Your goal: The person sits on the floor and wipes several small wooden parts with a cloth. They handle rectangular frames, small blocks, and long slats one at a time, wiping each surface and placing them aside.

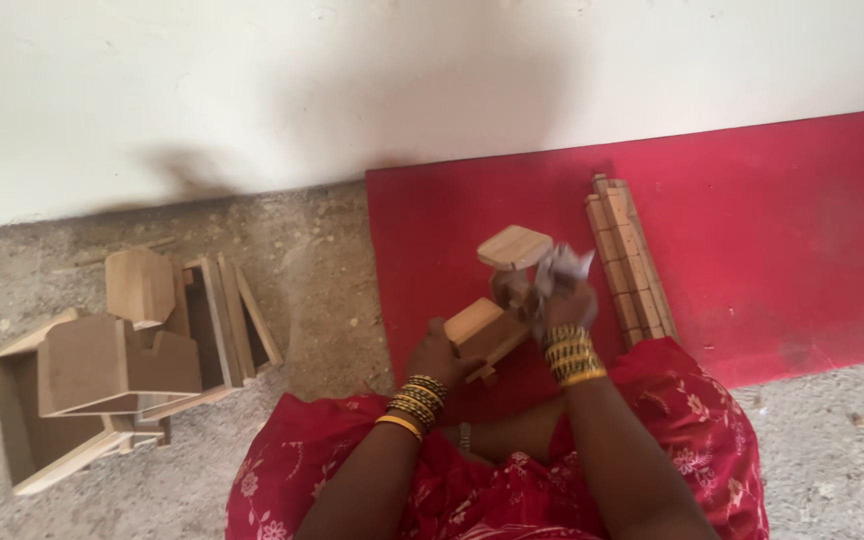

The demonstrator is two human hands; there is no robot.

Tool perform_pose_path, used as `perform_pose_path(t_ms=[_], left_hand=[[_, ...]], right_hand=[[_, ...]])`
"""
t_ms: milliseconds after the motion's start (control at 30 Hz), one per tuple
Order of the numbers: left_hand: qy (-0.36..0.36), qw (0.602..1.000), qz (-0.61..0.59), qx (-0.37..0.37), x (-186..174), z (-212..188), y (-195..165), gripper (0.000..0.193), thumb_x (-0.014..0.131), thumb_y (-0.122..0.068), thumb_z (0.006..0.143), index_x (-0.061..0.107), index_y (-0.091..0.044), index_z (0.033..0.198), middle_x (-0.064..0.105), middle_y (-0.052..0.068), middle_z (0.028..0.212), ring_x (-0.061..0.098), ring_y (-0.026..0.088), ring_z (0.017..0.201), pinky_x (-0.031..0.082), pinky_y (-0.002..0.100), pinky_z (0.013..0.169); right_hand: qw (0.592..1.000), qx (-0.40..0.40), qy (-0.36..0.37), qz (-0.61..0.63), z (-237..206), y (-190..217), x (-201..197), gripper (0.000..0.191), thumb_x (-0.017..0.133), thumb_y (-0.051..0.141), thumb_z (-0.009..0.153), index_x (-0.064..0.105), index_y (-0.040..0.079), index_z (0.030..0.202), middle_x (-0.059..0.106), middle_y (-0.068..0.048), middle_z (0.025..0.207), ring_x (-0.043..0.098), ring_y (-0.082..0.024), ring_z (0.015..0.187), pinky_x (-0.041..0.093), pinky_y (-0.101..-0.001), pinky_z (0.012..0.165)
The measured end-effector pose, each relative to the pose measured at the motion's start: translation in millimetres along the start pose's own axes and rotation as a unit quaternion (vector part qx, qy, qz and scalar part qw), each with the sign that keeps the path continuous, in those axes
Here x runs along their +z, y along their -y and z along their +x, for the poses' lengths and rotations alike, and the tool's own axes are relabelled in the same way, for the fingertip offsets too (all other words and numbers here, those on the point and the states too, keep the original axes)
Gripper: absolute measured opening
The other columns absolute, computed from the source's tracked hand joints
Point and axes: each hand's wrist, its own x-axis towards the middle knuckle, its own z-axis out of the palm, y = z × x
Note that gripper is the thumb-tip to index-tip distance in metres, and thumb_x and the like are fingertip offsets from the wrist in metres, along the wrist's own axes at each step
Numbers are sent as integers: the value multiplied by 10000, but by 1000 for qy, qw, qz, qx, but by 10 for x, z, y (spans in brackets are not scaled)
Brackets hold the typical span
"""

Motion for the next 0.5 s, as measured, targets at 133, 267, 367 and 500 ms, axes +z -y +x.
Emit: perform_pose_path(t_ms=[133,267,367,500], left_hand=[[-4,1000,14,-9,10,-29,7,870,916,-465,693,422,-50,1277,673,232,1167,703,365,1048,580,464,876],[10,1000,-9,-11,-11,-7,36,869,910,-470,689,427,-50,1276,690,220,1158,724,340,1040,596,438,872],[8,1000,-21,-11,-4,-7,53,881,916,-459,682,421,-55,1289,699,202,1147,718,328,1042,586,436,869],[5,1000,-16,-21,16,-38,65,882,895,-473,693,415,-56,1305,714,185,1123,725,309,1036,590,426,860]], right_hand=[[989,-134,-20,-60,123,294,184,184,643,-13,898,745,-11,1052,696,-165,1081,738,-274,914,632,-355,735],[997,-45,15,-53,-117,51,69,205,635,30,928,749,43,1097,712,-149,1036,735,-279,830,617,-386,674],[999,22,6,-49,-354,-224,-84,225,639,40,924,740,39,1125,743,-147,1000,739,-252,801,604,-373,666],[995,98,-3,34,-282,-136,-59,261,599,34,933,722,24,1162,750,-164,1030,747,-241,806,615,-343,653]])
